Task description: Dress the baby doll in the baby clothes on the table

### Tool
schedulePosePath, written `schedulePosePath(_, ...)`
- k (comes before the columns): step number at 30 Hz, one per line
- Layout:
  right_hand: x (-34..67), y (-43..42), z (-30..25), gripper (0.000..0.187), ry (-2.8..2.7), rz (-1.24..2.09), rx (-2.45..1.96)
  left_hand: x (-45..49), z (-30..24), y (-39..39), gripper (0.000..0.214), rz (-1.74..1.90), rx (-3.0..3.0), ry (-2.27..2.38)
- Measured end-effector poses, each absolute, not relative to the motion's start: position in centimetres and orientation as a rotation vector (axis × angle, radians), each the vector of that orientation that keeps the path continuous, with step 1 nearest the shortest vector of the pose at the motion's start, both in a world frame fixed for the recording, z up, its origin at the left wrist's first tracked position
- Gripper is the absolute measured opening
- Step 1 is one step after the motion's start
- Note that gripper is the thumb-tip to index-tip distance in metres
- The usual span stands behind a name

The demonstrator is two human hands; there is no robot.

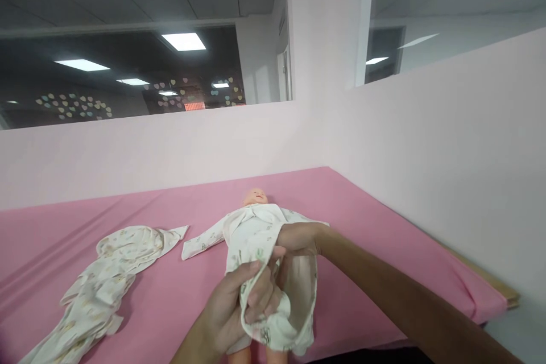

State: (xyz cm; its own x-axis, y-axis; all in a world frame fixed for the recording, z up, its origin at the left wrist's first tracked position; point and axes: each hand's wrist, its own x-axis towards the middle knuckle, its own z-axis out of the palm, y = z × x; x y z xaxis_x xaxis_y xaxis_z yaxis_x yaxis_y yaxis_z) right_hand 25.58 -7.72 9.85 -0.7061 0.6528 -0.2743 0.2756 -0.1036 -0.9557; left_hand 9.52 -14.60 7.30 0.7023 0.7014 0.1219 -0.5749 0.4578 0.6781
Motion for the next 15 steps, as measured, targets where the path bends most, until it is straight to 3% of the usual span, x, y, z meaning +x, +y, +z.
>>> schedulePosePath(3, 26.7, -8.7, 10.3, 0.027, -1.996, 1.763, -1.052, 8.0, 8.6, -14.4, 0.01, 0.893, 0.683, 0.162)
schedulePosePath(6, 27.9, -9.4, 10.4, 0.029, -2.284, 1.461, -1.133, 6.1, 10.2, -13.6, 0.004, 1.059, 0.515, 0.196)
schedulePosePath(12, 29.2, -10.6, 12.8, 0.026, -2.549, 1.372, -1.144, 4.8, 12.4, -13.4, 0.019, 1.259, 0.178, 0.39)
schedulePosePath(15, 29.7, -11.2, 13.9, 0.038, -2.484, 1.355, -1.326, 4.3, 12.0, -15.0, 0.025, 1.339, 0.112, 0.433)
